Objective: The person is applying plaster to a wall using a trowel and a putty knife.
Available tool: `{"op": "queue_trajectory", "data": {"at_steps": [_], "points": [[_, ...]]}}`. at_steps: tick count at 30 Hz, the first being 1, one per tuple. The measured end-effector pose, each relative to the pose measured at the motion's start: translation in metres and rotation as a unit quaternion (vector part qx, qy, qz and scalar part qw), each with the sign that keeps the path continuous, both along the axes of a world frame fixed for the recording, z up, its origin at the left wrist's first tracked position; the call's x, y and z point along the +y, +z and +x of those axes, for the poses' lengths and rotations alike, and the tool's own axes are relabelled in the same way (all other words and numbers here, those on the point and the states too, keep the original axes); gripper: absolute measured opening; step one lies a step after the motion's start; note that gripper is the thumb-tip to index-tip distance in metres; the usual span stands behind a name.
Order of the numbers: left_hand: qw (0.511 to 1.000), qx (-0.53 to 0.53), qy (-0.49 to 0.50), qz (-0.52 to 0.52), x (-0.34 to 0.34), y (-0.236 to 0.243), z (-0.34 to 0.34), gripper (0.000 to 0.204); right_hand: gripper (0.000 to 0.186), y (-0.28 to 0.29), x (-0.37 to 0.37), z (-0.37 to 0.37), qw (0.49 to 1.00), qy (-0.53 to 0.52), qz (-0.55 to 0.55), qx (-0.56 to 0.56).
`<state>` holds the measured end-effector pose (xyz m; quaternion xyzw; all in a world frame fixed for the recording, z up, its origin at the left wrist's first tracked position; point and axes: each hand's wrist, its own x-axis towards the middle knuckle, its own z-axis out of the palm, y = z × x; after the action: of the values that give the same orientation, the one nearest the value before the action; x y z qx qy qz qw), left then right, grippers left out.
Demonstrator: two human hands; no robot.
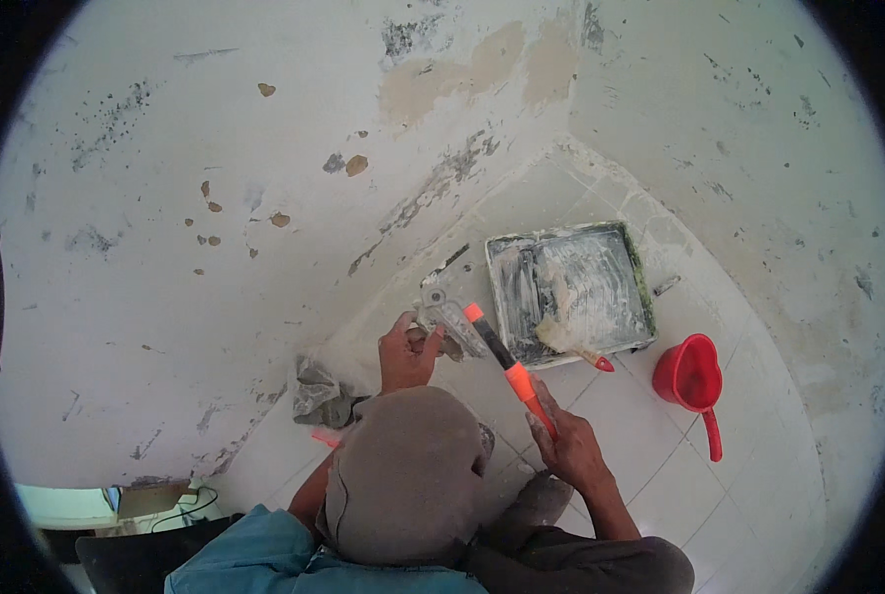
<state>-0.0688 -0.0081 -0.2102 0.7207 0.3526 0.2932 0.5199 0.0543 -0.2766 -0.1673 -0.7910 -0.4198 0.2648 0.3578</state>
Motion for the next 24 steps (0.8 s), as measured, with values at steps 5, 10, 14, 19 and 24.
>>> {"op": "queue_trajectory", "data": {"at_steps": [5,10,14,19,24], "points": [[0.996,-0.043,0.019,-0.075,0.008,0.003,0.004,0.023,0.062,0.003,-0.009,0.003,0.998,-0.038,0.055,0.006],[0.993,-0.061,0.042,-0.093,0.016,0.003,0.001,0.023,0.06,0.011,-0.012,0.001,0.997,-0.002,-0.06,0.049],[0.993,-0.096,0.005,-0.073,0.013,0.0,0.005,0.021,0.061,-0.002,-0.012,0.0,1.0,-0.004,-0.011,0.023],[0.971,-0.213,0.005,-0.109,0.062,-0.062,-0.032,0.038,0.063,0.013,-0.001,0.003,0.992,-0.098,-0.012,0.078],[0.832,-0.454,-0.074,-0.31,0.083,-0.057,-0.043,0.053,0.06,0.0,-0.016,0.008,0.997,-0.072,0.003,0.039]]}}
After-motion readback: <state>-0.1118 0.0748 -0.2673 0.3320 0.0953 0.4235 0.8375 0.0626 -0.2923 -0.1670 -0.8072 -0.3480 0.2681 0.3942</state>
